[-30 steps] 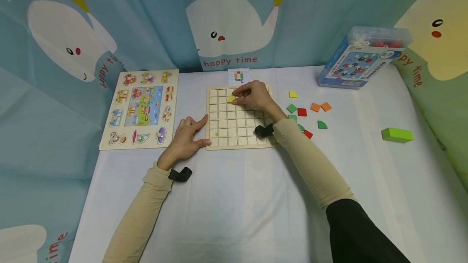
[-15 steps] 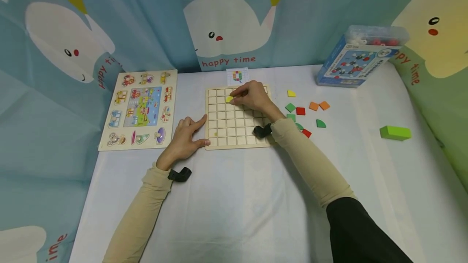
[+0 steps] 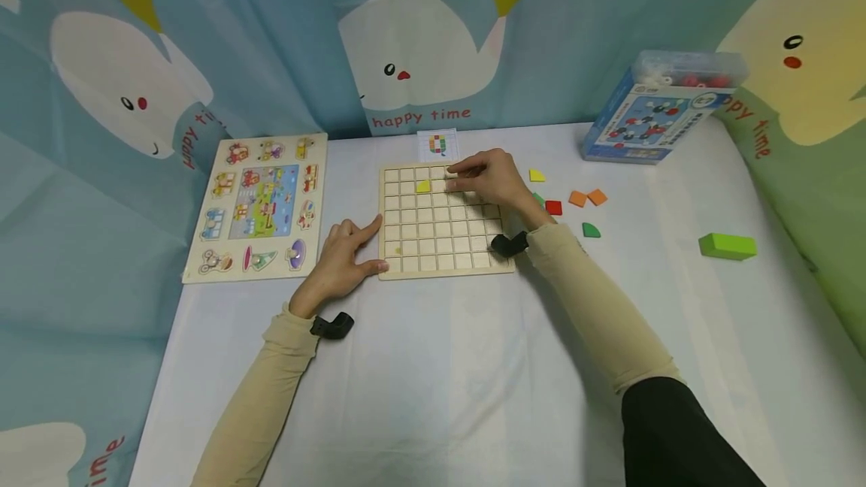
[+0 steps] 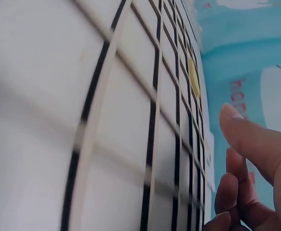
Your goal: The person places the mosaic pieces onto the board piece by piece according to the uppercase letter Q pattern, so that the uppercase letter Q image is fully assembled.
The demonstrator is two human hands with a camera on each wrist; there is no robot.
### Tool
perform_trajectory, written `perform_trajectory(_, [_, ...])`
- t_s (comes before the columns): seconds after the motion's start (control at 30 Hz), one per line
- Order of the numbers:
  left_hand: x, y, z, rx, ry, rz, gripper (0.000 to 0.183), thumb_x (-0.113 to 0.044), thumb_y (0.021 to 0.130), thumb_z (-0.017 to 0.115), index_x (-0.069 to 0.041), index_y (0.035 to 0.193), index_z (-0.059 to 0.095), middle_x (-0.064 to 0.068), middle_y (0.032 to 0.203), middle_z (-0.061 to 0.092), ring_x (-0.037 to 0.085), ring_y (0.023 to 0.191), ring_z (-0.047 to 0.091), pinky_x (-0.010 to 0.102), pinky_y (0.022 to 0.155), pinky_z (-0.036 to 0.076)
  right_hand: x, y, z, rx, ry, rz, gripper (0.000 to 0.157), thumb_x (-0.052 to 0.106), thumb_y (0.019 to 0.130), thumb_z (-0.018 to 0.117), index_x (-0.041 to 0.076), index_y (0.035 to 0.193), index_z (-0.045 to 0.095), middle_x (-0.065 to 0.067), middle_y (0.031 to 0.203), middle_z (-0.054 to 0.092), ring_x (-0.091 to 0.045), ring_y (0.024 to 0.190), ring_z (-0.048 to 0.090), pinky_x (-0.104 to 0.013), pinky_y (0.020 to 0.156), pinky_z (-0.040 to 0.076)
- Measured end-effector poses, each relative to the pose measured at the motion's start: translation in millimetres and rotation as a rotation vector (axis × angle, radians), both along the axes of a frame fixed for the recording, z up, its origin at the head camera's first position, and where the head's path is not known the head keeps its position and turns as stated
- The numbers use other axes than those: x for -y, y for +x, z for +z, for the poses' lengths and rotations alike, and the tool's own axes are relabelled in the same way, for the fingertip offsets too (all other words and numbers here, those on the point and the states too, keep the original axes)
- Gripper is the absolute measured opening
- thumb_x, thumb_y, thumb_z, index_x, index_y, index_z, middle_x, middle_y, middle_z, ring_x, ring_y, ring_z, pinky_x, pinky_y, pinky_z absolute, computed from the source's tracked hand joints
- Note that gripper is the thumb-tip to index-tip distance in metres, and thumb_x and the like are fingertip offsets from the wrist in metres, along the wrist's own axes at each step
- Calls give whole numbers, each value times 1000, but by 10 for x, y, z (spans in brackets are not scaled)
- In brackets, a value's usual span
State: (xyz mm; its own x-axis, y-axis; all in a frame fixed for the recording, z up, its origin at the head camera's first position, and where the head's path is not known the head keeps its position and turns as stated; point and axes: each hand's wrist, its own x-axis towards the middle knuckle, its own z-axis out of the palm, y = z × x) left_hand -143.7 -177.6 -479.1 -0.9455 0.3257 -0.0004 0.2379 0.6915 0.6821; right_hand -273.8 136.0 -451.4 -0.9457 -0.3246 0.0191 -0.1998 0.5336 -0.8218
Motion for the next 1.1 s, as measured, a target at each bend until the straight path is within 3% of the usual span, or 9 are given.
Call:
perform_trajectory(0.27, [-7,13,7,38,-5,9,86,-21,89,87,-9,162,42,11,100,44,26,94,32,37,85,27,-558,171,136,51,32,-78,29,23,92,86,10,118,83,-13,109,76,-24,92,61,-32,79,48])
perform_trajectory(0.47, [-4,26,19,40,-8,18,86,-21,89,87,-10,162,42,12,101,45,26,94,33,37,85,28,-980,303,203,35,69,-103,30,26,94,84,10,120,82,-13,109,75,-21,93,62,-28,76,50])
perform_trajectory(0.7, [1,25,14,32,-13,8,86,-22,90,86,-10,162,42,14,103,46,27,94,33,38,85,28,-1353,465,250,56,178,-162,36,28,93,84,9,124,81,-16,116,73,-22,96,57,-28,71,47])
perform_trajectory(1.1, [-14,35,17,20,-4,0,86,-20,89,86,-9,162,43,15,103,47,28,94,33,38,84,28,-1674,597,94,60,297,-155,35,24,91,87,8,121,81,-17,115,73,-25,90,53,-27,69,44])
